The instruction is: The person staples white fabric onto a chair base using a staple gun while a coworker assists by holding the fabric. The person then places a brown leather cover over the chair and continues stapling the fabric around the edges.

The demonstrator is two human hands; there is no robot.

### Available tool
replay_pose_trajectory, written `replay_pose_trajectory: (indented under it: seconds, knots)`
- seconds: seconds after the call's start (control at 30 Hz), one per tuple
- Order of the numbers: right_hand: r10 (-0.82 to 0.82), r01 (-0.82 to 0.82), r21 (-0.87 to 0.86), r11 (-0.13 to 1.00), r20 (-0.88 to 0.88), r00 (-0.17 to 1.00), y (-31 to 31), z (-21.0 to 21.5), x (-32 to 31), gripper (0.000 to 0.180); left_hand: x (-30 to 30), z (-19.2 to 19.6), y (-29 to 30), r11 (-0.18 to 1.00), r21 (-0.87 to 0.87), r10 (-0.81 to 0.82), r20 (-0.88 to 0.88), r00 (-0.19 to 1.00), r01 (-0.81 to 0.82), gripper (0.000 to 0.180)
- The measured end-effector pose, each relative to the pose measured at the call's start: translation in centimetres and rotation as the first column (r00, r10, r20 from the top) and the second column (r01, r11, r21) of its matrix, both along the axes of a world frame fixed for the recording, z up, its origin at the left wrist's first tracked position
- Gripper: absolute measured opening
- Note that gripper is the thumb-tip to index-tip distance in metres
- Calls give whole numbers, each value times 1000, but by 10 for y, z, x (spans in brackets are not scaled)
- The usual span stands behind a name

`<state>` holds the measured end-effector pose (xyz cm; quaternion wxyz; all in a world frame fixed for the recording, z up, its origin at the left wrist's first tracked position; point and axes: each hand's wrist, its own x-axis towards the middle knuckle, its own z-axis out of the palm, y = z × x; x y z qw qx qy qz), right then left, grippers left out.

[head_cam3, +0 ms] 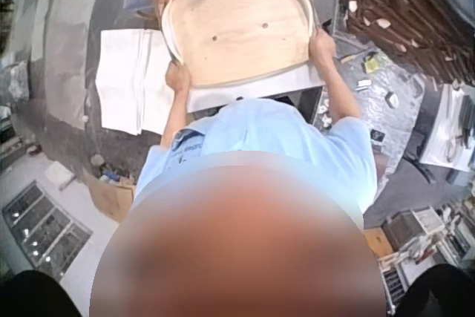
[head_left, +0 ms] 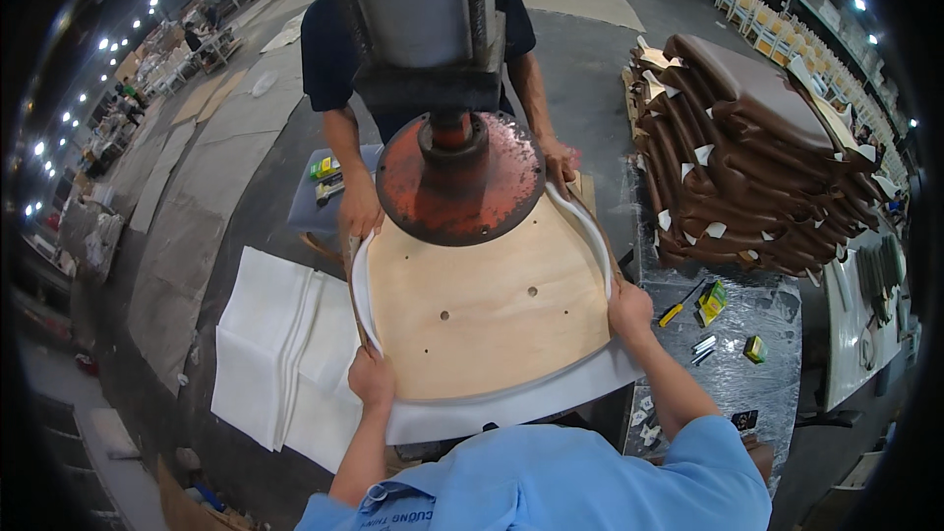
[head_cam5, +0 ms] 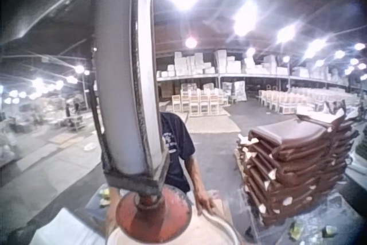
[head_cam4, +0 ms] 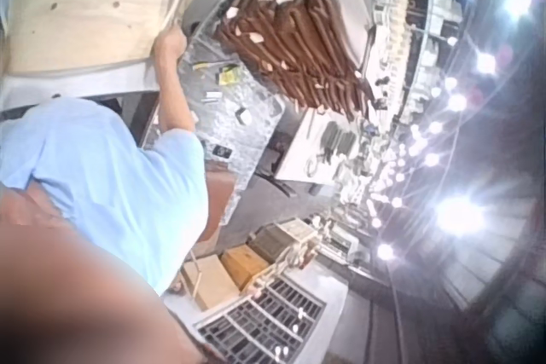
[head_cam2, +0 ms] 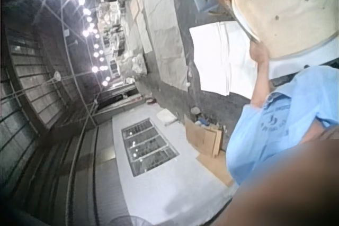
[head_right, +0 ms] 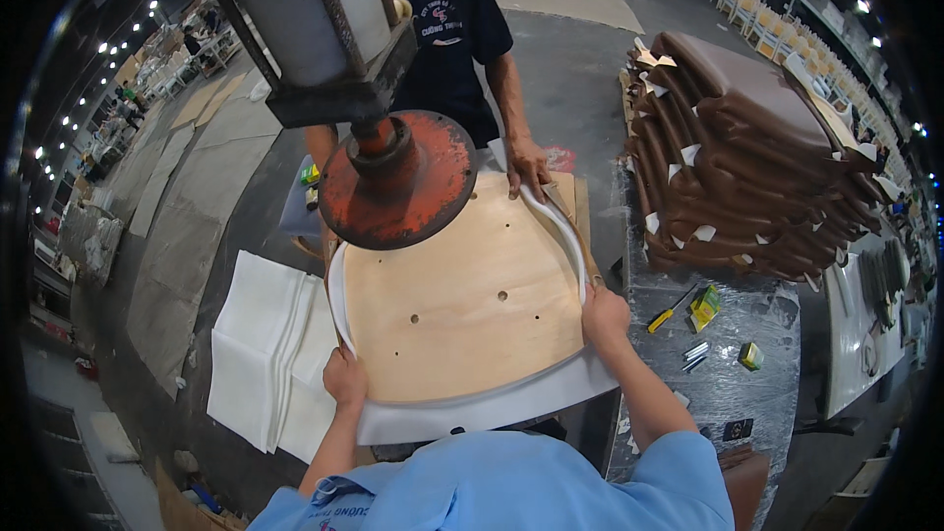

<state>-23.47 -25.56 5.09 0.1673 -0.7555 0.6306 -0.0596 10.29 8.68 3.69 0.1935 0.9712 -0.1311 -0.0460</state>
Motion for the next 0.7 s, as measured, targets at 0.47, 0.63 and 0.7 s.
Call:
replay_pose_trajectory:
  seconds: [0.47,0.63,0.7]
  knots:
    - [-54,55,37,998,-8,998,9,1,0,53,15,0,-2,999,-5,-41,-4,999,41,44]
    - [-3,1,49,999,44,999,3,-3,-5,56,15,-1,1,1000,-2,-17,-89,996,16,49]
    - [-20,16,73,997,54,998,1,-2,-6,57,13,-3,2,998,-44,-55,-24,998,54,47]
